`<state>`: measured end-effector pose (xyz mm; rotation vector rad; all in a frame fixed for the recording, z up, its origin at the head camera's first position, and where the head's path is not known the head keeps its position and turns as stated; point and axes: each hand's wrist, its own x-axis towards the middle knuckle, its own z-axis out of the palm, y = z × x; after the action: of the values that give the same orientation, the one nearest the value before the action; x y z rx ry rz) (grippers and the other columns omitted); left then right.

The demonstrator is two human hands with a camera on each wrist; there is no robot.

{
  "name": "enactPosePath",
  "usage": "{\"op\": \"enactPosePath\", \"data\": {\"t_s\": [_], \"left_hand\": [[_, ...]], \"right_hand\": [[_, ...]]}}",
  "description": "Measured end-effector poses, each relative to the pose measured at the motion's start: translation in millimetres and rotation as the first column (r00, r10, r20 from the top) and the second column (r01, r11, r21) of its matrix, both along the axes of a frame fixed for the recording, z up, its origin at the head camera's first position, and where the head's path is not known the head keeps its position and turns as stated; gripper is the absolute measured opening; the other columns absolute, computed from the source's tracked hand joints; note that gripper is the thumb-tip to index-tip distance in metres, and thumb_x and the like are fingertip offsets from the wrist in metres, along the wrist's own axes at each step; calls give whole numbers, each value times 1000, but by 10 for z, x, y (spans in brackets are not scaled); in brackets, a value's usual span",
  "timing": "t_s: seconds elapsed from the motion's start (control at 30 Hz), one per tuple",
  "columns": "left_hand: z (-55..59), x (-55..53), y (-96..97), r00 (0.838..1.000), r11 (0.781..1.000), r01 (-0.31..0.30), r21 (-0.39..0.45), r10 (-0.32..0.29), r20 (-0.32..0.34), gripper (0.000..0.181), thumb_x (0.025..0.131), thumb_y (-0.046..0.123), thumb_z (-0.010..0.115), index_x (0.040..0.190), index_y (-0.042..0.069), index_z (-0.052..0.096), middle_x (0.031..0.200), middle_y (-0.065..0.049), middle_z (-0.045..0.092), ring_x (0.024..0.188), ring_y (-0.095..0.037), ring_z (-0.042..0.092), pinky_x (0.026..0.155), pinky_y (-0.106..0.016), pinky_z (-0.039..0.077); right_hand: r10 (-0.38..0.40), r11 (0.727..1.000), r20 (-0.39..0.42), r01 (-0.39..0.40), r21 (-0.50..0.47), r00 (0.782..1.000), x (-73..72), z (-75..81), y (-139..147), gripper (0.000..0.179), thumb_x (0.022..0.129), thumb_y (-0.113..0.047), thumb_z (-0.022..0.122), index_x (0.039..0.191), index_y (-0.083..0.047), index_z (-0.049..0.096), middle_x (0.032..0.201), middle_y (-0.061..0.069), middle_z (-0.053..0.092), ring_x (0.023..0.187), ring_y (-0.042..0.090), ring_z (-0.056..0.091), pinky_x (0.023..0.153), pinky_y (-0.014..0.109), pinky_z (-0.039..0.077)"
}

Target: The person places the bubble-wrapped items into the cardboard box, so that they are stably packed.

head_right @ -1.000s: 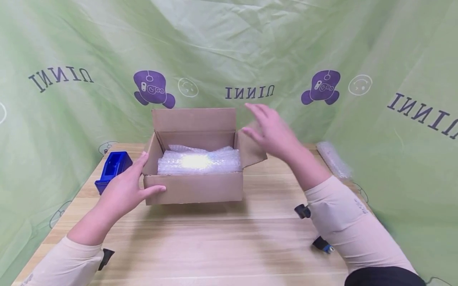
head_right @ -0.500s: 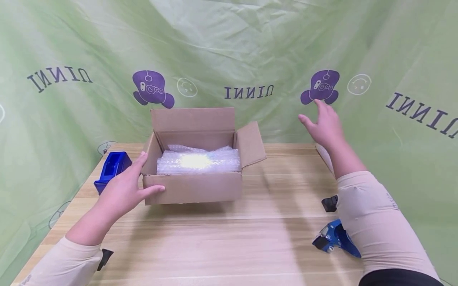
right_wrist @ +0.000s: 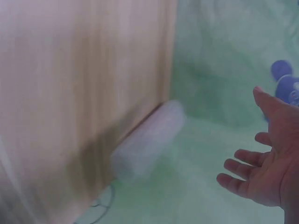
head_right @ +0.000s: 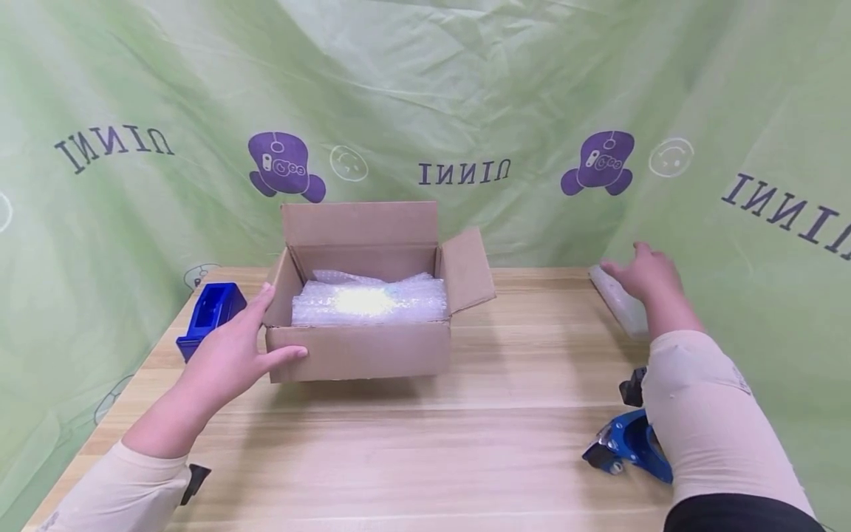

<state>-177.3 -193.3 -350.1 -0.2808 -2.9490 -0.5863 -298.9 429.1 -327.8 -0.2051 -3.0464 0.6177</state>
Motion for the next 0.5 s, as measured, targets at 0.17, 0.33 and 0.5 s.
{"op": "enactPosePath", "data": {"t_s": [0.17,0.33,0.5], "left_hand": [[-2,4,9,1000,1000,3,3,-3,3,112,79,69,66,159,11,12,164,-13,13,132,-49,42,90,-59,50],[7,13,15,1000,1000,5,5,-5,1,112,79,68,67,159,11,13,164,-13,13,135,-48,40,92,-59,49],[6,12,15,1000,1000,7,5,-7,-2,113,79,69,66,159,11,12,164,-13,13,132,-49,42,91,-59,50]], "right_hand": [[-23,999,99,20,26,995,55,-153,150,116,89,-74,43,147,18,2,143,50,12,127,69,15,105,75,16],[-26,999,199,20,33,980,98,-246,234,113,93,-69,43,145,21,-2,140,53,11,124,70,16,104,75,20],[-18,1000,303,19,-1,953,135,-313,275,117,92,-70,43,143,22,-7,142,51,5,127,70,13,105,74,21]]}}
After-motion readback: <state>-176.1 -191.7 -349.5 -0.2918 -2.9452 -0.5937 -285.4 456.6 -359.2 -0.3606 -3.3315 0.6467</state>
